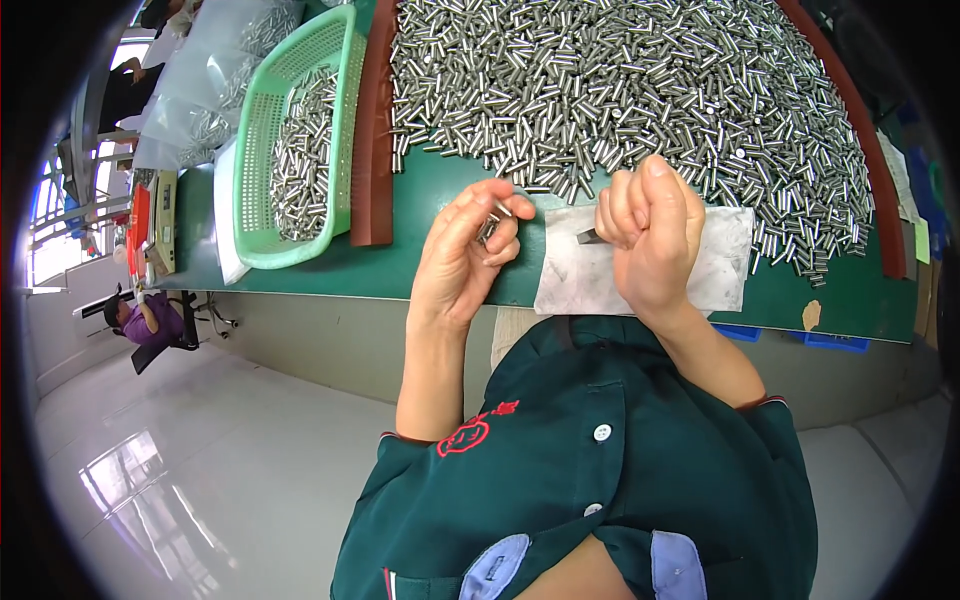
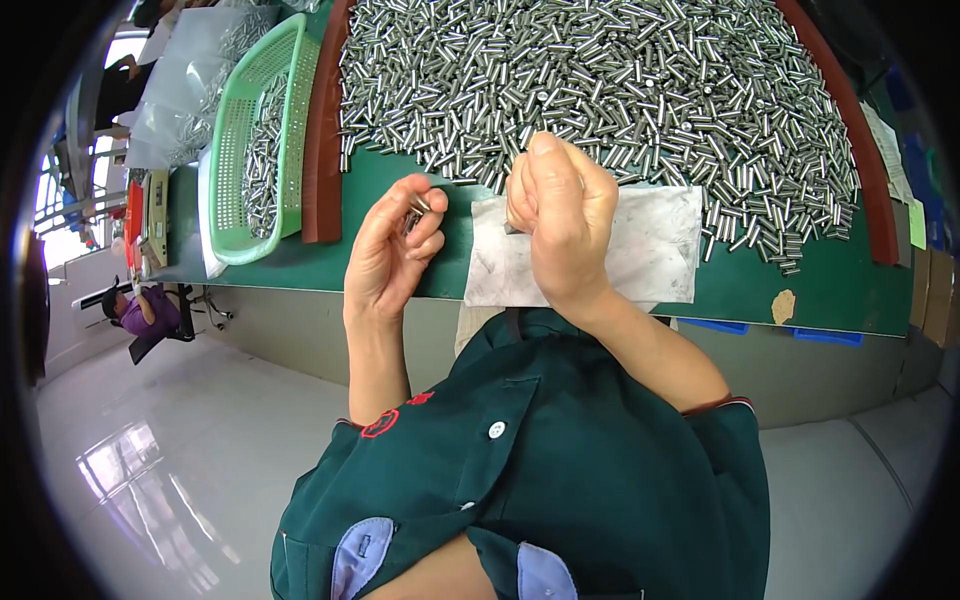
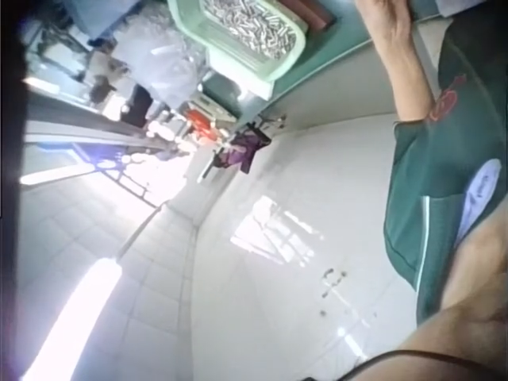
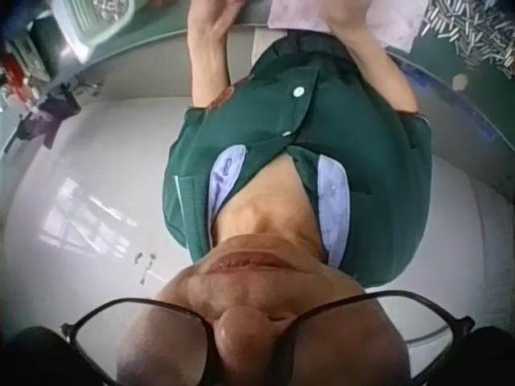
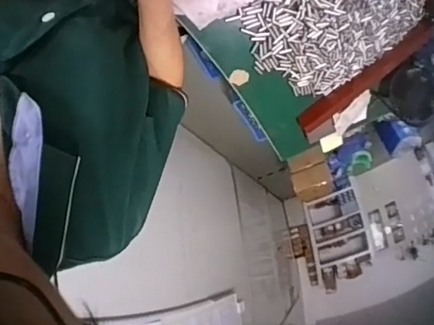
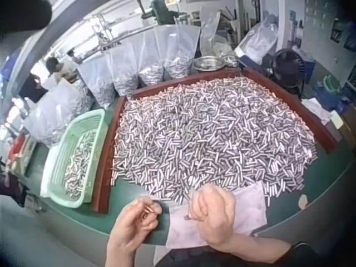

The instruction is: Inspecting and cleaning small metal pins at a factory workbench using a small hand tool.

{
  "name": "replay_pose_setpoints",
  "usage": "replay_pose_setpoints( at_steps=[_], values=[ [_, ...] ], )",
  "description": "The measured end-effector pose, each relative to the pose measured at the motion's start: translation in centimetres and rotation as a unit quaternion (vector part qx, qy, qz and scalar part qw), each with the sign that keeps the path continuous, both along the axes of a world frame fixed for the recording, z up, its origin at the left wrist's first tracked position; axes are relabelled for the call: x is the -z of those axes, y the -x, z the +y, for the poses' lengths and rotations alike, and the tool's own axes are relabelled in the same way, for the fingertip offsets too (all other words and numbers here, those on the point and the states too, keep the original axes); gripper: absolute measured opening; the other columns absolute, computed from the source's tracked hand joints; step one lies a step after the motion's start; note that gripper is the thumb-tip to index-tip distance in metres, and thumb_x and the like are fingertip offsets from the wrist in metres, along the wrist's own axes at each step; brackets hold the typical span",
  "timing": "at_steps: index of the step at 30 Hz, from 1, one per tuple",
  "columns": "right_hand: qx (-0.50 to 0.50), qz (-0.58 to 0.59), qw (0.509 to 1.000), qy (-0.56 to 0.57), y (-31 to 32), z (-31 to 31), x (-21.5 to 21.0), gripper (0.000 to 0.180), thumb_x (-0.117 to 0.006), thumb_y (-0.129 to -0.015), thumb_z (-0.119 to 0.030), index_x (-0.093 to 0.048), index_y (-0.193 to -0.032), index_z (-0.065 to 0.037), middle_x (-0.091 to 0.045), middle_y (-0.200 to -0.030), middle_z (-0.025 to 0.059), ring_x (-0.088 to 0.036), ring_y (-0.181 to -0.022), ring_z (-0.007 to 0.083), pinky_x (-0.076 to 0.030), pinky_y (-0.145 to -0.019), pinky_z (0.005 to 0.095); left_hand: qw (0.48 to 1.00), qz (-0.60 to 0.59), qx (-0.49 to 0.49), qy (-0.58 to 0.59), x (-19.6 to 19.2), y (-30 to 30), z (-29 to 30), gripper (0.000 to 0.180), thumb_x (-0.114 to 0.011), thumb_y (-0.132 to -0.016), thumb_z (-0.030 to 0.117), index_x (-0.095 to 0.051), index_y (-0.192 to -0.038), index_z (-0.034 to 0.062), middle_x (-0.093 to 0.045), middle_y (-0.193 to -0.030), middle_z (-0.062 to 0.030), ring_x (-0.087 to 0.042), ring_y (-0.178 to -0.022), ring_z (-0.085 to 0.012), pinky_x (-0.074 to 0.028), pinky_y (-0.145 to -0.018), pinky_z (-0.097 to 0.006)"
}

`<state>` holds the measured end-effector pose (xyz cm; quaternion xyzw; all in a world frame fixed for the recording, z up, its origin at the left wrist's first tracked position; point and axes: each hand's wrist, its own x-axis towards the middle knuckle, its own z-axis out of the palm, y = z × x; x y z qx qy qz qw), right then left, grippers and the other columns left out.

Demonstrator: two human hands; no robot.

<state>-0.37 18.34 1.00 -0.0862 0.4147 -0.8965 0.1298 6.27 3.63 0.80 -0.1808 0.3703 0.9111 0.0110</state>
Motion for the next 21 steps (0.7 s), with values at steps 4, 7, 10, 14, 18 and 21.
replay_pose_setpoints(
  at_steps=[4,7,10,14,18,21],
  values=[
    [-0.001,0.004,1.0,-0.003,0.0,0.0,0.1,0.035,-0.032,-0.09,-0.02,-0.028,-0.056,-0.009,-0.028,-0.045,0.0001,-0.018,-0.038,0.0064,-0.018,-0.037,0.0223,0.972,0.013,-0.009,0.235,0.4,0.0,-0.1,0.015,-0.054,-0.082,0.013,-0.052,-0.072,0.002,-0.043,-0.058,0.0021,-0.03,-0.047,-0.0037,-0.025,-0.043,-0.019],
    [-0.002,-0.001,1.0,-0.002,0.0,0.0,0.0,0.036,-0.032,-0.09,-0.021,-0.028,-0.056,-0.009,-0.028,-0.045,0.0,-0.018,-0.038,0.0064,-0.018,-0.037,0.0223,0.764,0.027,-0.03,0.644,-0.2,0.8,1.0,0.007,-0.065,-0.068,0.003,-0.059,-0.071,0.0015,-0.04,-0.05,0.0014,-0.037,-0.045,-0.0055,-0.028,-0.041,-0.023],
    [-0.01,-0.026,0.999,0.033,0.0,0.1,-0.1,0.035,-0.036,-0.088,-0.014,-0.029,-0.055,-0.007,-0.03,-0.048,-0.0017,-0.025,-0.043,0.0051,-0.02,-0.039,0.0215,0.658,0.076,-0.028,0.749,0.1,1.8,1.4,0.011,-0.065,-0.064,0.004,-0.06,-0.073,0.0024,-0.045,-0.052,-0.0073,-0.04,-0.042,-0.0174,-0.033,-0.042,-0.029],
    [-0.01,-0.035,0.999,0.039,0.1,0.2,0.0,0.034,-0.036,-0.088,-0.014,-0.029,-0.055,-0.007,-0.03,-0.048,-0.0019,-0.025,-0.043,0.005,-0.02,-0.039,0.0213,0.636,0.06,0.005,0.769,0.2,2.0,1.2,0.011,-0.065,-0.065,0.004,-0.059,-0.074,0.0021,-0.046,-0.053,-0.0076,-0.042,-0.043,-0.018,-0.034,-0.042,-0.029],
    [-0.01,-0.029,0.999,0.036,0.1,0.2,0.0,0.034,-0.036,-0.088,-0.014,-0.029,-0.055,-0.007,-0.03,-0.048,-0.0021,-0.025,-0.043,0.0049,-0.019,-0.039,0.0212,0.719,0.053,0.014,0.693,0.2,1.7,1.0,0.01,-0.063,-0.07,0.006,-0.057,-0.074,-0.0002,-0.049,-0.056,-0.0033,-0.045,-0.049,-0.0119,-0.035,-0.044,-0.028],
    [-0.007,-0.031,0.999,0.036,0.1,0.2,0.0,0.035,-0.037,-0.088,-0.014,-0.029,-0.055,-0.007,-0.03,-0.048,-0.0021,-0.024,-0.043,0.0048,-0.019,-0.039,0.0212,0.935,0.03,0.025,0.352,0.3,0.9,0.3,0.009,-0.054,-0.082,0.009,-0.051,-0.081,0.0005,-0.05,-0.067,-0.0026,-0.035,-0.05,-0.0045,-0.029,-0.043,-0.02]
  ],
)
